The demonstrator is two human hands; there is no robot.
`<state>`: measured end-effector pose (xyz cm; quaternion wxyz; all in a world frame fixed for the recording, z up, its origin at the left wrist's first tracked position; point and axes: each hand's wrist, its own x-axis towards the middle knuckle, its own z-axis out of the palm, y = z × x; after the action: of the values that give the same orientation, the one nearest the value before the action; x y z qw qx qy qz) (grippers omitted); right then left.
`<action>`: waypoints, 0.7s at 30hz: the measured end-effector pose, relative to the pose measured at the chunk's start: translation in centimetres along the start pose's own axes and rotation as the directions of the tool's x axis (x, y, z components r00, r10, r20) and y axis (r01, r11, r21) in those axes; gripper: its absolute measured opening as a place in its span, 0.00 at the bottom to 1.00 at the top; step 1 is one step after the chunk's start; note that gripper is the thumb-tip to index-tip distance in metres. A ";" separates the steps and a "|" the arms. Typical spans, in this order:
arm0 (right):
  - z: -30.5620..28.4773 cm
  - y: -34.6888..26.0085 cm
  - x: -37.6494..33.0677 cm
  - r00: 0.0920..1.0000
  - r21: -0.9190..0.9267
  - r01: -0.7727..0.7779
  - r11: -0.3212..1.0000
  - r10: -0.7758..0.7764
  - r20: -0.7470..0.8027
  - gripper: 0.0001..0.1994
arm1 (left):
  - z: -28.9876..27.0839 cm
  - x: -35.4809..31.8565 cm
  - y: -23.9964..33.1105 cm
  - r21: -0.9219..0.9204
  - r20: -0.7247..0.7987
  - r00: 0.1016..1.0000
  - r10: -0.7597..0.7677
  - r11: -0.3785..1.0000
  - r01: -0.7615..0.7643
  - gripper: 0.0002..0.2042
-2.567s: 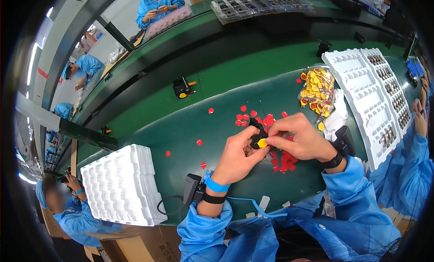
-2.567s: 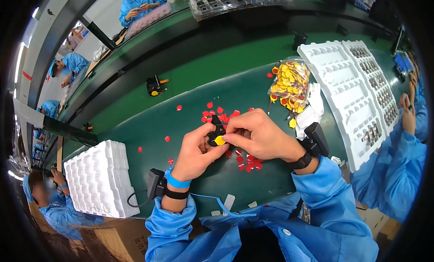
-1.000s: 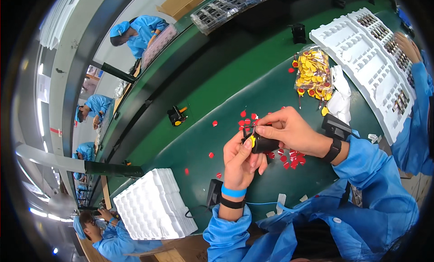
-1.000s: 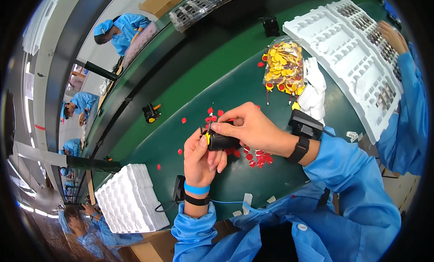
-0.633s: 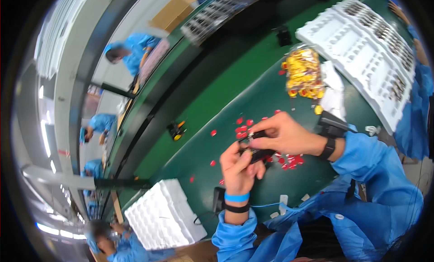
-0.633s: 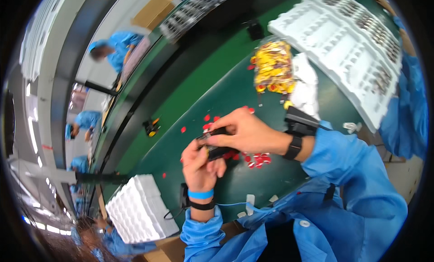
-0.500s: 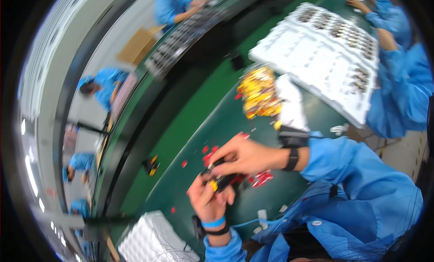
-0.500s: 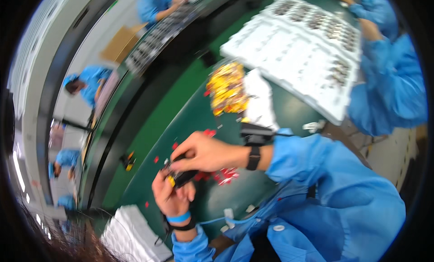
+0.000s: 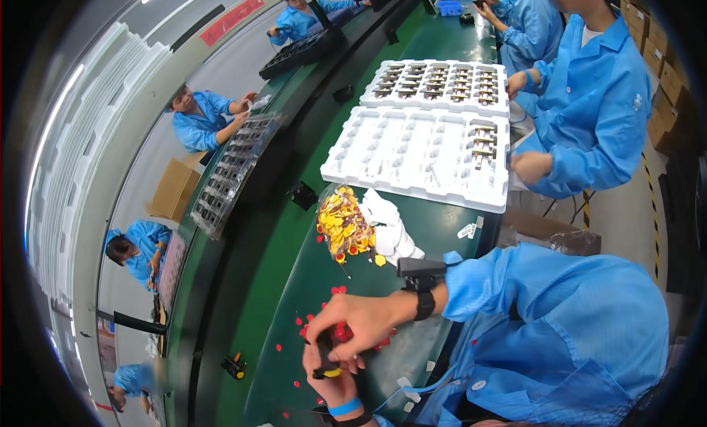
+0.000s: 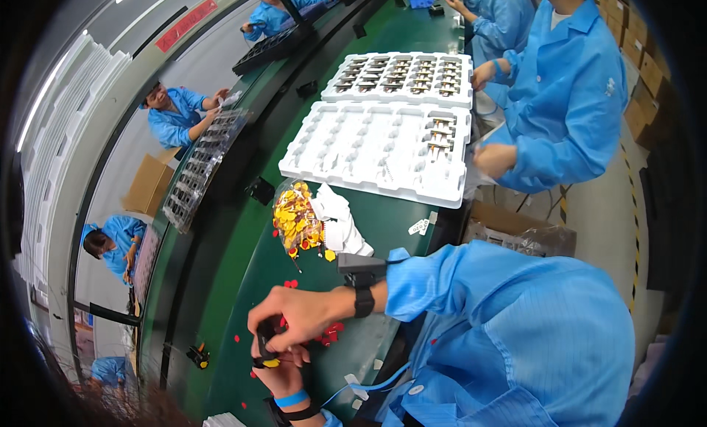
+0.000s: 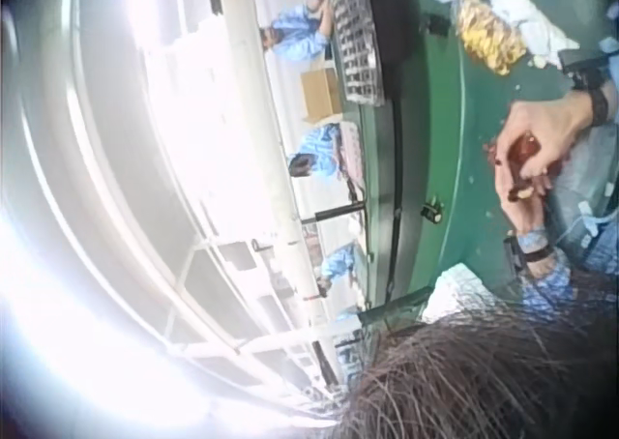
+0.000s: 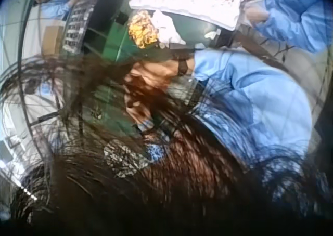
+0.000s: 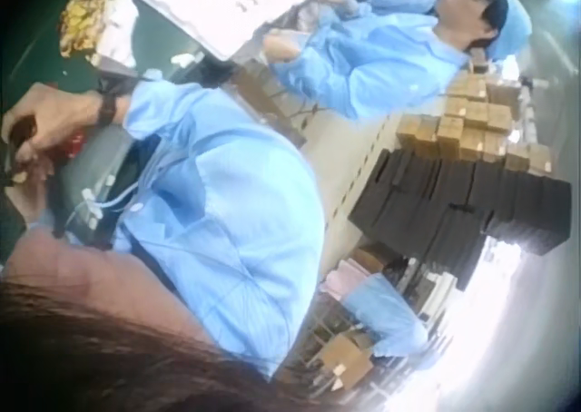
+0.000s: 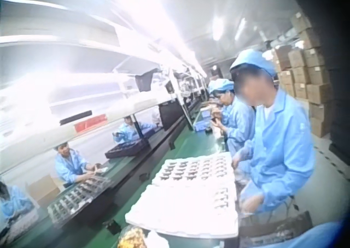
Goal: Assemble small plastic and metal components at a factory workbench.
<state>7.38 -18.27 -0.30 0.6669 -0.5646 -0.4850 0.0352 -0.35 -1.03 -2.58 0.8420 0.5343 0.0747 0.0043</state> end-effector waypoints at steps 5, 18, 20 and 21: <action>-1.2 -2.4 -2.4 0.981 -0.330 0.180 0.927 -0.194 -0.011 0.19 | -0.1 -0.4 0.2 -0.021 0.212 0.977 -0.032 0.999 0.037 0.15; -29.1 -8.7 -18.9 0.558 -0.653 -0.749 -0.108 0.427 -0.711 0.10 | 2.3 -0.7 1.6 0.142 0.002 0.997 0.071 0.987 -0.071 0.09; -29.5 -9.2 -18.5 0.545 -0.628 -0.776 -0.059 0.438 -0.715 0.13 | 2.0 -0.8 1.2 0.173 0.024 0.997 0.072 0.982 -0.075 0.10; -31.5 -8.7 -19.5 0.494 -0.538 -0.840 0.071 0.507 -0.706 0.10 | 2.1 -0.9 1.2 0.150 0.025 0.997 0.069 0.986 -0.072 0.10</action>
<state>14.39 -55.63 -1.88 0.2634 -0.9645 0.0179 0.0069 -0.86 -2.44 -0.52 0.7992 0.5988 0.0477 0.0233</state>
